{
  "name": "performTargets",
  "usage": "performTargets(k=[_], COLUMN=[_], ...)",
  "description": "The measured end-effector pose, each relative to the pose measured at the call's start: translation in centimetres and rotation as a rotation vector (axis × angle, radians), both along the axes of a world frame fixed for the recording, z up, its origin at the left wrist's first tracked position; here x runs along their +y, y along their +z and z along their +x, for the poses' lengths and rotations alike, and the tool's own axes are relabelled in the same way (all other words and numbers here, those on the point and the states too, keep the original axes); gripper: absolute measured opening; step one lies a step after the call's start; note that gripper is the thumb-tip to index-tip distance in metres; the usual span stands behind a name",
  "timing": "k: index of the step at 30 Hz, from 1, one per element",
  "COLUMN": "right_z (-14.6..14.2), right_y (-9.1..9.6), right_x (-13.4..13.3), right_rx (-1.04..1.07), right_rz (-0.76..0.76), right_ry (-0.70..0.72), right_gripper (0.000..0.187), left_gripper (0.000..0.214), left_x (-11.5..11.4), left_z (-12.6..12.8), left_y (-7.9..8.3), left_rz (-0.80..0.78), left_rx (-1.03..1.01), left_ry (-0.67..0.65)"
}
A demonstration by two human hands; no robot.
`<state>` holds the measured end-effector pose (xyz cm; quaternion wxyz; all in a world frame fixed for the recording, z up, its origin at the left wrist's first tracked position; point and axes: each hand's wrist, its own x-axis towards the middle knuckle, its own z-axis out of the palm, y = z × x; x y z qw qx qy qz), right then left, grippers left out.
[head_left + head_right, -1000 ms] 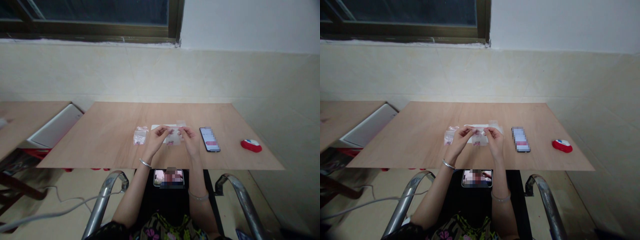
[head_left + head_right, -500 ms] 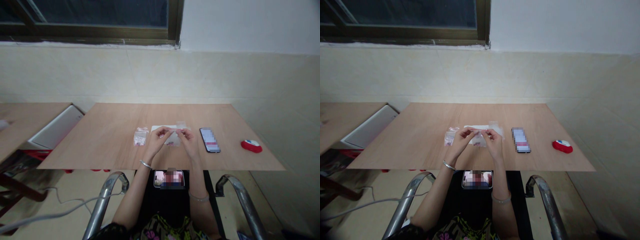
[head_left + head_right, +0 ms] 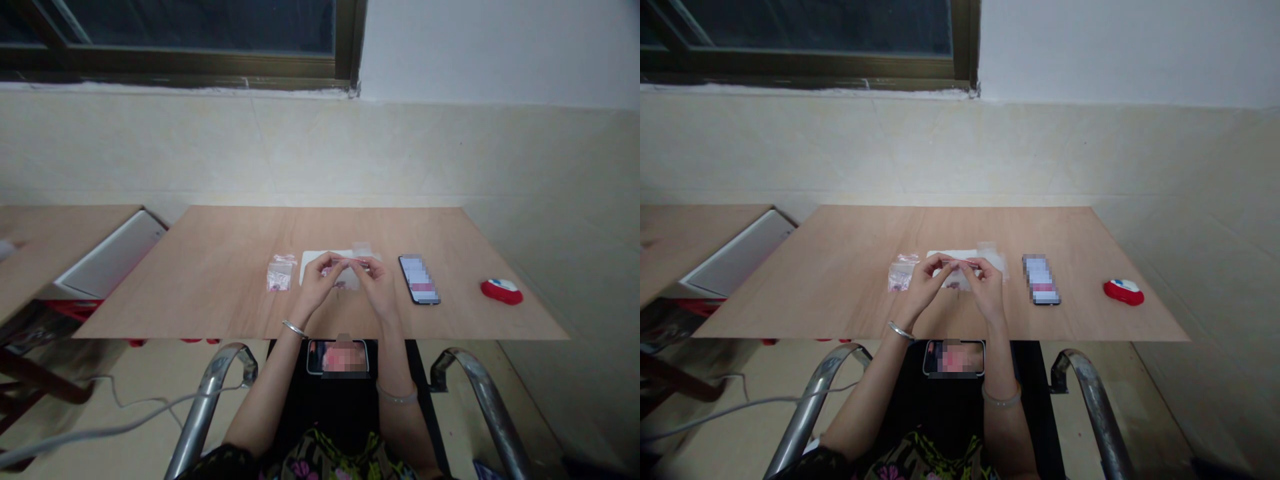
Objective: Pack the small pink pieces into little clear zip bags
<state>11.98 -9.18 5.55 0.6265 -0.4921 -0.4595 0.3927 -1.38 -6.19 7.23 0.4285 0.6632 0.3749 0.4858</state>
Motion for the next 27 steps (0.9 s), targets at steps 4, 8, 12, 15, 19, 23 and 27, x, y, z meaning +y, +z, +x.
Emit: performTargets(k=[4, 8, 12, 15, 19, 23, 27], right_z=[0.1, -0.04, -0.21, -0.19, -0.11, -0.18, -0.14], right_y=[0.19, 0.27, 0.37, 0.38, 0.16, -0.1, -0.18], right_x=[-0.03, 0.02, 0.02, 0.01, 0.05, 0.11, 0.14], right_rx=[-0.079, -0.089, -0.053, 0.007, 0.044, 0.025, 0.1], right_rz=[0.014, 0.026, 0.026, 0.019, 0.014, 0.004, 0.022], right_ry=[-0.048, -0.051, -0.031, -0.032, -0.04, -0.085, -0.059], right_gripper=[0.027, 0.027, 0.028, 0.027, 0.027, 0.029, 0.026], left_gripper=[0.02, 0.017, 0.016, 0.019, 0.021, 0.023, 0.024], left_x=[0.23, 0.4, 0.22, -0.05, -0.34, -0.31, -0.05], left_z=[0.1, 0.08, 0.15, 0.34, 0.75, 1.02, 0.66], left_y=[-0.25, -0.09, 0.19, 0.2, 0.11, 0.1, -0.15], left_rz=[-0.002, 0.023, 0.027, -0.022, -0.102, -0.13, -0.131], left_rx=[-0.023, -0.009, -0.02, -0.069, -0.153, -0.188, -0.196], left_ry=[0.001, 0.024, 0.041, 0.012, -0.063, -0.036, -0.011])
